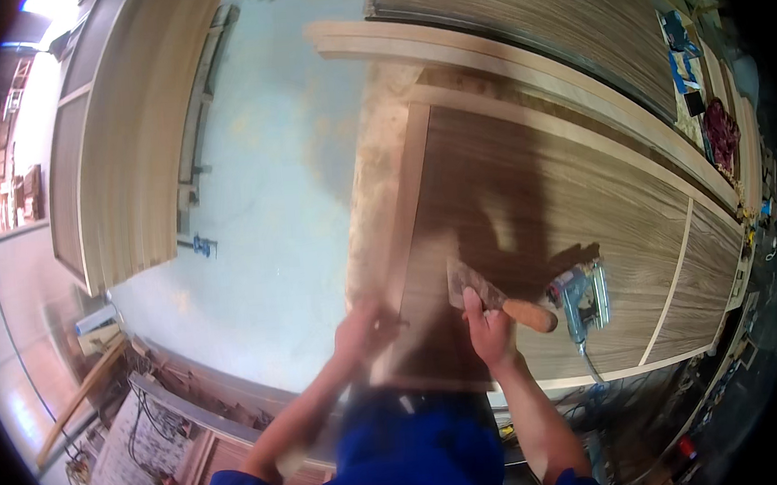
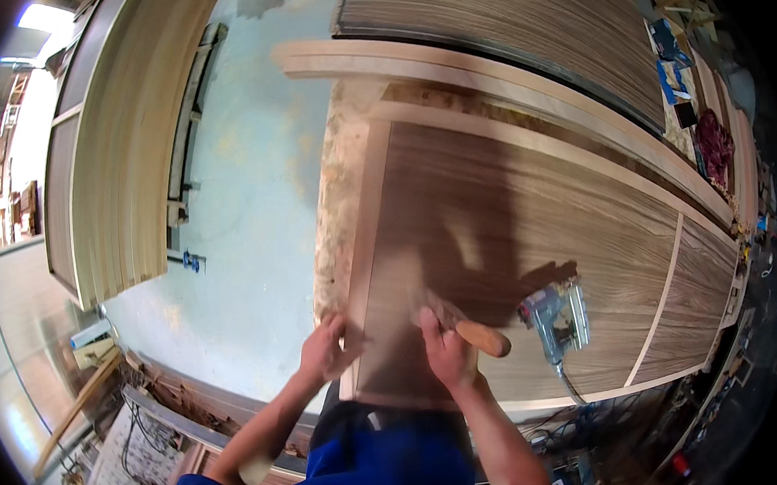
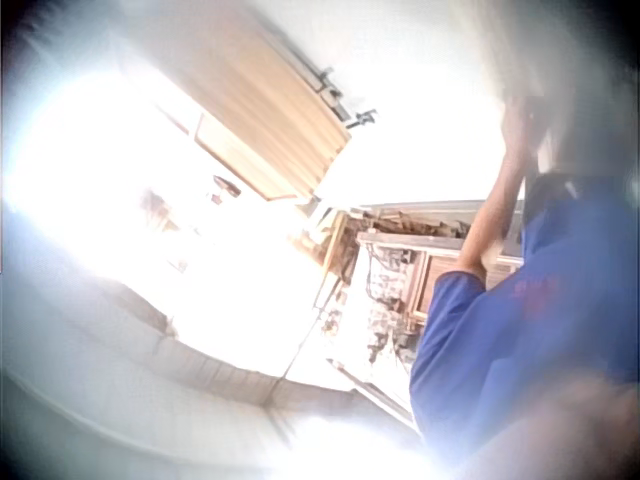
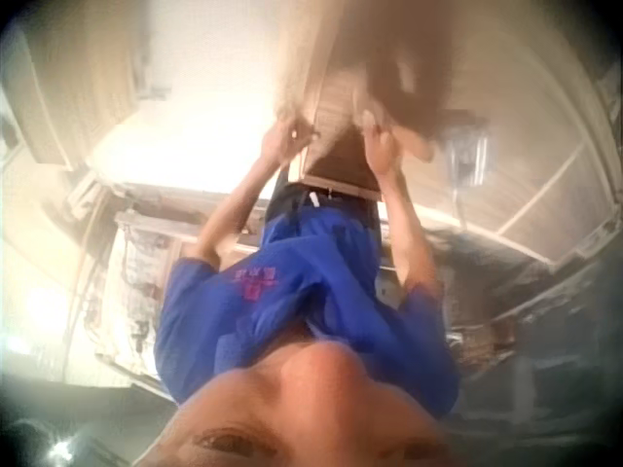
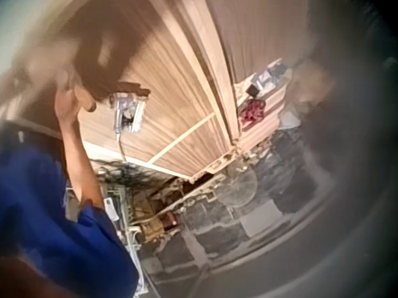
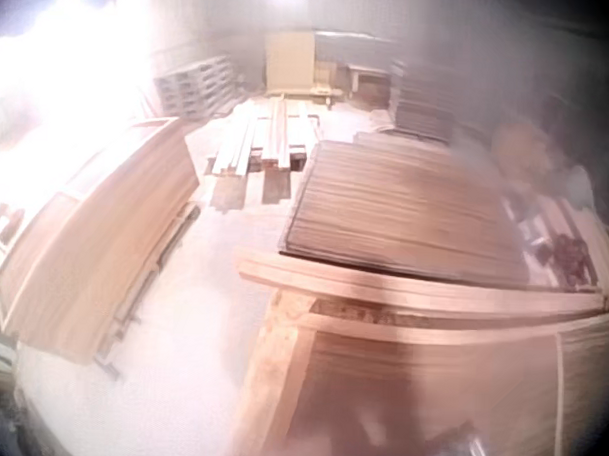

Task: The person assembles a wooden panel by attaching thin wooden strips to its edges. They use a pneumatic nail gun to secure the strips and a hammer to tap them into place. The person also uses a sander to smooth the edges of the wood.

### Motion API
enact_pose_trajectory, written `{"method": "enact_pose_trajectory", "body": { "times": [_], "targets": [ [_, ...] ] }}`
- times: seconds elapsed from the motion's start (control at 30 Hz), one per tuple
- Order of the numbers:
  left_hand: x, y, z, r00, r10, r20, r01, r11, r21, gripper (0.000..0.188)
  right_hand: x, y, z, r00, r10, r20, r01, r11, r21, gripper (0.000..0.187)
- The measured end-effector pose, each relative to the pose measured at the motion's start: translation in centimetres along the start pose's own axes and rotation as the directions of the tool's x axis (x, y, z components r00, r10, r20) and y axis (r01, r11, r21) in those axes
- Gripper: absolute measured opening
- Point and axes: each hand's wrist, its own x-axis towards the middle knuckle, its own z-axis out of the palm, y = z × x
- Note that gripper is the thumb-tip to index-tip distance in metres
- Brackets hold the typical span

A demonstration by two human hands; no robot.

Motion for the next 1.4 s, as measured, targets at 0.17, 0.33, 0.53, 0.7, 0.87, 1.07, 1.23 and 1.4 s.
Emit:
{"method": "enact_pose_trajectory", "body": {
  "times": [0.17,0.33,0.53,0.7,0.87,1.07,1.23,1.4],
  "targets": [
    [0.3,1.5,-1.3,0.998,-0.052,0.030,0.052,0.999,0.016,0.043,11.2,-1.3,5.3,0.970,0.070,-0.231,-0.040,0.991,0.130,0.033],
    [2.0,1.7,-3.0,0.999,0.018,-0.029,-0.015,0.996,0.086,0.042,17.1,-4.8,7.2,0.968,0.212,-0.132,-0.228,0.965,-0.129,0.037],
    [10.6,10.2,-10.5,0.913,0.185,-0.363,-0.281,0.931,-0.232,0.039,19.6,-9.1,7.4,0.988,-0.059,-0.146,0.018,0.962,-0.272,0.038],
    [16.5,13.3,-10.8,0.863,0.327,-0.386,-0.365,0.931,-0.026,0.045,15.1,-9.2,2.4,0.998,-0.056,0.020,0.059,0.986,-0.157,0.042],
    [18.8,10.5,-7.0,0.799,0.402,-0.446,-0.394,0.912,0.116,0.034,-1.3,0.1,-10.2,0.879,0.304,-0.367,-0.450,0.784,-0.427,0.030],
    [20.0,10.5,-4.3,0.662,0.382,-0.645,-0.435,0.896,0.084,0.018,-5.9,4.6,-14.2,0.920,0.355,-0.168,-0.357,0.578,-0.734,0.046],
    [20.5,10.2,-4.2,0.597,0.442,-0.669,-0.489,0.862,0.133,0.014,-4.6,6.2,-14.9,0.883,0.270,-0.384,-0.467,0.580,-0.667,0.038],
    [20.5,10.5,-4.5,0.603,0.450,-0.659,-0.509,0.853,0.116,0.010,-3.4,7.5,-16.7,0.977,0.160,-0.144,-0.213,0.625,-0.751,0.032]
  ]
}}
